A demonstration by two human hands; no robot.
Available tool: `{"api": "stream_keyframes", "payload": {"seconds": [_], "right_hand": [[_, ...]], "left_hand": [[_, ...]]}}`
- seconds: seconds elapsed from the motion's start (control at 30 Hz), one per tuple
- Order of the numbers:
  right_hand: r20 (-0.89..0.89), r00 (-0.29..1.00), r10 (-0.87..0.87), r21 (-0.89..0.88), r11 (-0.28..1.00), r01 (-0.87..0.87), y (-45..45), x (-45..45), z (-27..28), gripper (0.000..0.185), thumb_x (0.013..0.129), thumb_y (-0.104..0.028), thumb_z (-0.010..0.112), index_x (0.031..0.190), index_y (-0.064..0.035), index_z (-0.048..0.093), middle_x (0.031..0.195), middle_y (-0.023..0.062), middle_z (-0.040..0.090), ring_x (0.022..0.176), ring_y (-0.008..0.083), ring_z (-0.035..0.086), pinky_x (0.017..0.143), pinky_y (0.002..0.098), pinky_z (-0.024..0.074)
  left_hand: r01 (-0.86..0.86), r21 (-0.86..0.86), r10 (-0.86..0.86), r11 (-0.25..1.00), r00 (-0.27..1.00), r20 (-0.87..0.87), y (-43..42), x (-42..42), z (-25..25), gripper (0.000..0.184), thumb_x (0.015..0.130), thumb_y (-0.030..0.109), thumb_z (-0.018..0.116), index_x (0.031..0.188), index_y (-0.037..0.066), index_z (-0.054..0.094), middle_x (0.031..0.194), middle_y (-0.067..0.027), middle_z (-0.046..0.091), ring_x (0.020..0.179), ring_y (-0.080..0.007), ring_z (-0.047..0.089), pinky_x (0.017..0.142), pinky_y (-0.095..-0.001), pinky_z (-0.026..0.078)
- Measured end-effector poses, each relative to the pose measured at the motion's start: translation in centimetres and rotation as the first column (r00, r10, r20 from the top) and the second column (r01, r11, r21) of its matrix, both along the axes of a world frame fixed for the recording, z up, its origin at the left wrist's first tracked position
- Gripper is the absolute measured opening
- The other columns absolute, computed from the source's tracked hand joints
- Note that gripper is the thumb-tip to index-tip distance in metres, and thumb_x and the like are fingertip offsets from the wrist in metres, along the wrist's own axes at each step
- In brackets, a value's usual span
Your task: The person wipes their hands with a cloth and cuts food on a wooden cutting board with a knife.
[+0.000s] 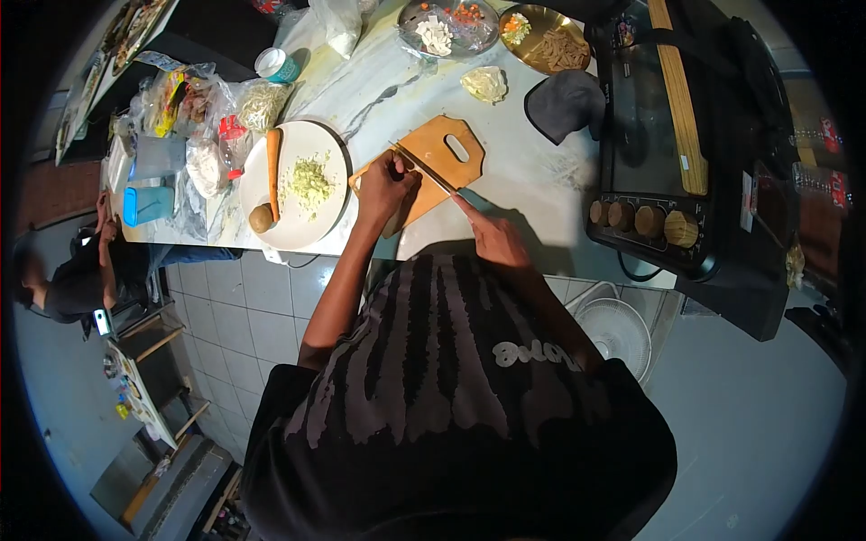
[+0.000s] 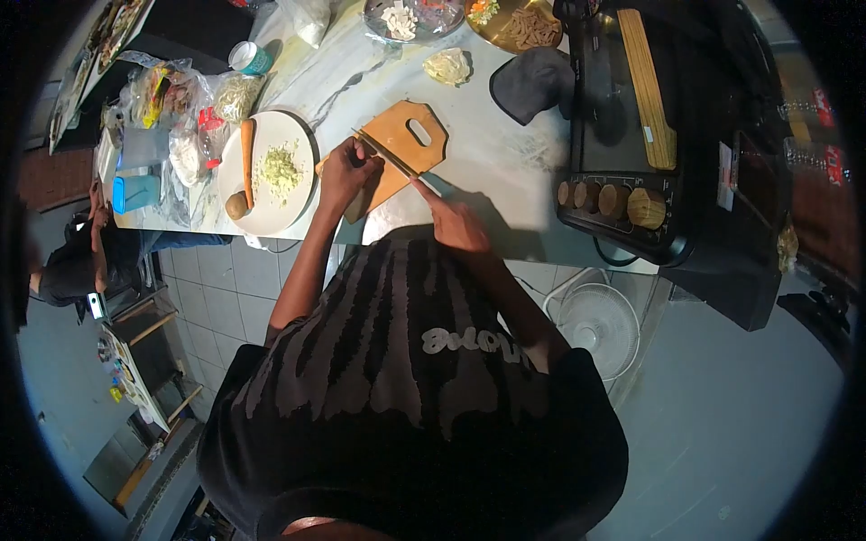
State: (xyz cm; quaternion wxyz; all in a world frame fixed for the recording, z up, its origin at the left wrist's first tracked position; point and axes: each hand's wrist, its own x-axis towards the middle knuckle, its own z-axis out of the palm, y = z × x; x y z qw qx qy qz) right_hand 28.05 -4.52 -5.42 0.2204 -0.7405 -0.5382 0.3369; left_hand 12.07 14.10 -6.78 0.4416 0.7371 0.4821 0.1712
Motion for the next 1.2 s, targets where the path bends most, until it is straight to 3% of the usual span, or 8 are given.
{"api": "stream_keyframes", "payload": {"seconds": [0.27,0.37,0.43,0.63,0.9,1.0,1.07,1.2], "right_hand": [[-0.063,0.997,0.041,0.027,0.999,-0.039,-0.3,1.9,-0.2,0.066,0.097,-0.008,0.052,0.155,-0.0324,0.036,0.074,0.0275,0.061,0.071,0.0476,0.062,0.067,0.0551,0.0481],[0.032,0.997,0.064,-0.009,0.998,-0.063,0.4,1.7,0.4,0.063,0.097,-0.007,0.051,0.155,-0.0290,0.038,0.071,0.0282,0.058,0.067,0.0460,0.061,0.065,0.0536,0.0470],[0.027,0.999,0.025,0.123,0.992,-0.029,0.9,1.6,-0.3,0.061,0.097,-0.006,0.050,0.154,-0.0266,0.040,0.068,0.0281,0.056,0.065,0.0450,0.060,0.063,0.0528,0.0460],[-0.117,0.993,0.024,0.184,0.983,-0.002,0.6,0.9,-1.5,0.061,0.098,-0.006,0.049,0.154,-0.0268,0.040,0.072,0.0284,0.057,0.068,0.0458,0.061,0.064,0.0531,0.0462],[-0.122,0.992,0.006,0.037,0.999,-0.002,0.4,0.0,0.1,0.061,0.098,-0.007,0.049,0.154,-0.0299,0.038,0.076,0.0309,0.058,0.071,0.0482,0.062,0.066,0.0541,0.0468],[-0.110,0.994,0.012,0.008,1.000,-0.011,0.4,0.1,0.1,0.063,0.098,-0.007,0.050,0.155,-0.0308,0.038,0.074,0.0306,0.058,0.069,0.0479,0.062,0.064,0.0543,0.0465],[-0.113,0.994,0.010,-0.012,1.000,-0.011,0.5,0.1,0.0,0.063,0.098,-0.007,0.050,0.155,-0.0314,0.037,0.072,0.0304,0.057,0.067,0.0477,0.061,0.064,0.0544,0.0463],[-0.039,0.999,0.023,-0.001,1.000,-0.024,0.8,0.5,0.2,0.066,0.096,-0.006,0.052,0.155,-0.0318,0.037,0.067,0.0282,0.057,0.063,0.0462,0.061,0.061,0.0538,0.0468]], "left_hand": [[0.011,-0.072,-0.009,0.997,0.999,0.035,0.6,-0.1,-0.2,0.031,0.080,0.015,0.080,0.078,0.007,0.049,0.068,-0.0060,0.063,0.062,-0.0137,0.060,0.058,-0.0316,0.046],[0.026,-0.072,-0.024,0.997,1.000,0.019,0.5,-0.1,-0.4,0.030,0.081,0.015,0.079,0.079,0.007,0.051,0.069,-0.0056,0.064,0.062,-0.0132,0.060,0.059,-0.0308,0.046],[0.029,-0.047,-0.028,0.998,0.999,0.026,0.6,-0.2,-0.4,0.027,0.082,0.014,0.078,0.080,0.007,0.052,0.068,-0.0049,0.064,0.061,-0.0125,0.061,0.059,-0.0300,0.047],[0.000,-0.067,0.001,0.998,1.000,0.018,0.2,0.0,0.4,0.026,0.083,0.013,0.078,0.080,0.007,0.052,0.066,-0.0041,0.064,0.059,-0.0136,0.063,0.058,-0.0301,0.048],[0.032,-0.027,-0.031,0.999,0.999,0.038,0.9,-0.2,-1.1,0.028,0.082,0.011,0.078,0.079,0.007,0.050,0.067,-0.0046,0.064,0.059,-0.0120,0.062,0.057,-0.0295,0.047],[0.024,-0.144,-0.012,0.989,0.997,0.080,0.8,0.0,-0.1,0.031,0.081,0.010,0.078,0.077,0.008,0.048,0.066,-0.0047,0.063,0.058,-0.0111,0.061,0.055,-0.0289,0.046],[-0.001,-0.226,0.018,0.974,0.997,0.074,0.4,0.5,1.7,0.031,0.082,-0.002,0.072,0.076,0.007,0.043,0.064,-0.0070,0.061,0.052,-0.0144,0.059,0.050,-0.0310,0.044],[0.004,-0.240,0.030,0.971,0.989,0.141,0.7,0.5,1.5,0.034,0.083,-0.003,0.071,0.075,0.008,0.040,0.062,-0.0060,0.059,0.049,-0.0138,0.056,0.046,-0.0300,0.041]]}}
